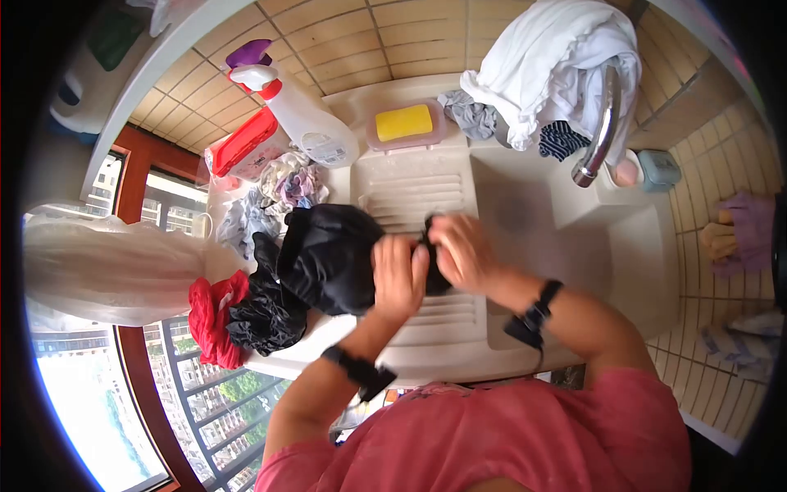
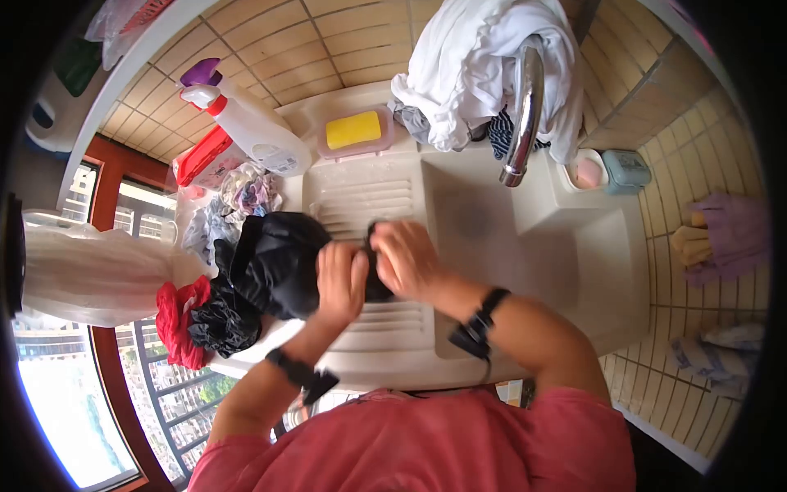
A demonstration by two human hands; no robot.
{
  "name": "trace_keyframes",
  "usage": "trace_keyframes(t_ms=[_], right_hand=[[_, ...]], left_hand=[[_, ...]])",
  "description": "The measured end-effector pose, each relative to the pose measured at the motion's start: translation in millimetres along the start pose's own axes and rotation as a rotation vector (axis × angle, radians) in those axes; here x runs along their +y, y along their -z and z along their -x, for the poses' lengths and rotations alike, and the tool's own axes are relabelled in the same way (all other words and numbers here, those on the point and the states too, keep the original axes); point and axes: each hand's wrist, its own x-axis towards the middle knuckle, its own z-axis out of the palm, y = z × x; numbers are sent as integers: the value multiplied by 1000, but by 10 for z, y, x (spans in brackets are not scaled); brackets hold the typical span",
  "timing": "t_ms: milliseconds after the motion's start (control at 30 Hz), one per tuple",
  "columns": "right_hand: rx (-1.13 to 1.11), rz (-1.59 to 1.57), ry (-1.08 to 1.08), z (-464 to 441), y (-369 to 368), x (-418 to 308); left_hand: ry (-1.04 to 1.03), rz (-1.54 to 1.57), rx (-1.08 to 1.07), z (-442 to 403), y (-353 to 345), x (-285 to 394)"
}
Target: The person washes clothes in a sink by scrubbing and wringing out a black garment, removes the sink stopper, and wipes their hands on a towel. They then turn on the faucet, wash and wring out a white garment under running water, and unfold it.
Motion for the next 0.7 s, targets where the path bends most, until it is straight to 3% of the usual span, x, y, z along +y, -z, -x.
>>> trace_keyframes(t_ms=[67,133,200,233,267,333,400,567,667,700], right_hand=[[-51,-83,26,382,95,-265],[-238,-99,-54,294,116,-319],[-346,1,-255,-49,-150,56],[-227,57,-276,-227,-286,208],[-102,124,-282,-425,-394,371],[98,228,-352,-623,-555,536],[48,195,-299,-481,-487,420],[-19,5,78,272,63,-249],[-136,-107,-31,306,-27,-226],[-178,-84,-113,108,-166,-18]], left_hand=[[-67,-43,-161,317,164,241],[-111,50,-183,365,63,127],[-136,7,-54,96,-224,-303],[-222,-257,192,-83,-427,-472],[170,-228,-77,-410,-359,-453],[231,-238,124,-695,-381,-459],[272,-347,-101,-611,-328,-433],[-85,-62,-54,304,87,242],[-151,19,-107,309,11,70],[-97,-97,-32,153,-153,-107]])
